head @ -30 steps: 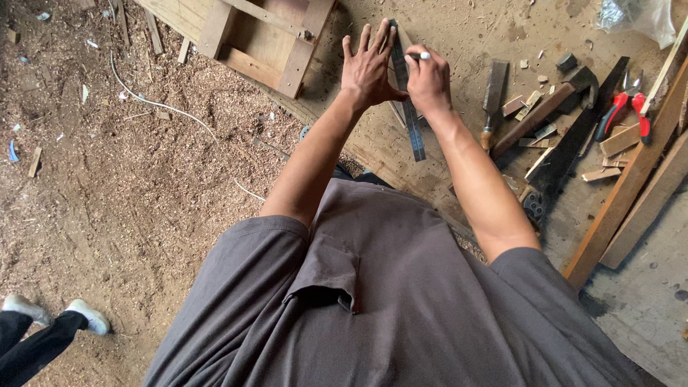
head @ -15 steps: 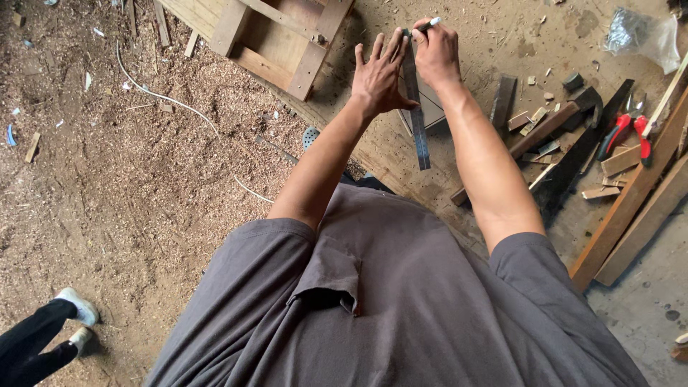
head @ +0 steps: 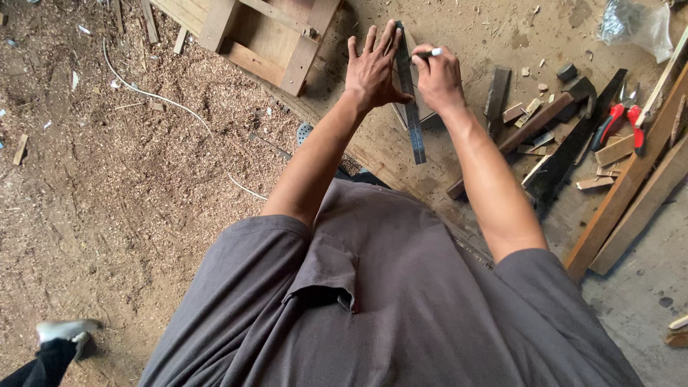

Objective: The person uses a metal ruler and a marker to draw intersecting lines on a small rectangular wooden block. They reposition the ruler multiple times to create a grid pattern. The person then picks up a hammer and taps the block on the workbench.

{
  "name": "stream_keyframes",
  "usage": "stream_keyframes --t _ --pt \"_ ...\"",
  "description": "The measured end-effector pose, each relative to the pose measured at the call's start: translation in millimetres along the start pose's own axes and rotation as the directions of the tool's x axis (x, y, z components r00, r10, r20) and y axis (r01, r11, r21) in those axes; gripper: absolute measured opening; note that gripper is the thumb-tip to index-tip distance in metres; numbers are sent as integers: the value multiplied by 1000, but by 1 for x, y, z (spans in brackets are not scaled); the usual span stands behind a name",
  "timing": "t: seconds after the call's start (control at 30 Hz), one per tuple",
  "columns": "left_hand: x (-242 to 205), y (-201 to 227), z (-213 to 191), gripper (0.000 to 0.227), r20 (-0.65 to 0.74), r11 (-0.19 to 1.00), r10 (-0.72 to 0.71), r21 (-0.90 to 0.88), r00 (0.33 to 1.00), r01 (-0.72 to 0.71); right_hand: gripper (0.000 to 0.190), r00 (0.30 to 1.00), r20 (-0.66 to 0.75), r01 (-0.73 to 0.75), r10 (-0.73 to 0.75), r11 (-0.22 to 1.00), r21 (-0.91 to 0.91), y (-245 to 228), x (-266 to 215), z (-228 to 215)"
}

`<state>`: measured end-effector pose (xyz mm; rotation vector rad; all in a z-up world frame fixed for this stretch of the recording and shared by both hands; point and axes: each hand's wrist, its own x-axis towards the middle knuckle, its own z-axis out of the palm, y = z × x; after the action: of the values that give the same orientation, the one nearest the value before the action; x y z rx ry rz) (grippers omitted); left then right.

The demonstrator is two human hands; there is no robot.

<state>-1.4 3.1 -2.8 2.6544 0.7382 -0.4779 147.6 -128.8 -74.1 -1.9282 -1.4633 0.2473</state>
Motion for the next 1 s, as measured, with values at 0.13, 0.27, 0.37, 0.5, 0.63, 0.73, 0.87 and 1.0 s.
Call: stream_keyframes --t 0.13,0.27,0.37,0.5,0.63,0.73,0.87,1.0 --pt "2 -2 6 154 -9 1000 8 2 1000 -8 19 996 65 -63 62 998 26 -12 -27 -15" --pt "1 -2 8 155 -51 999 17 29 999 -15 16 998 48 -33 33 999 11 -31 -46 -30" --pt "1 -1 8 155 -32 1000 7 8 999 -7 14 997 40 -63 63 998 4 -45 -59 -42" --pt "0 0 7 156 -31 1000 3 12 1000 -3 12 994 48 -98 98 995 11 -58 -65 -50" --pt "-1 0 6 154 -32 1000 5 16 999 -4 12 992 55 -112 111 994 19 -63 -68 -53" --pt "-2 0 5 153 -37 1000 5 14 999 -4 12 992 56 -116 115 993 14 -65 -71 -55" --pt "-2 0 6 152 -51 1000 9 14 999 -9 13 994 56 -92 91 996 15 -65 -79 -56" --pt "-2 -1 9 152 -40 1000 7 16 999 -6 16 971 136 -199 196 980 9 -65 -87 -57"
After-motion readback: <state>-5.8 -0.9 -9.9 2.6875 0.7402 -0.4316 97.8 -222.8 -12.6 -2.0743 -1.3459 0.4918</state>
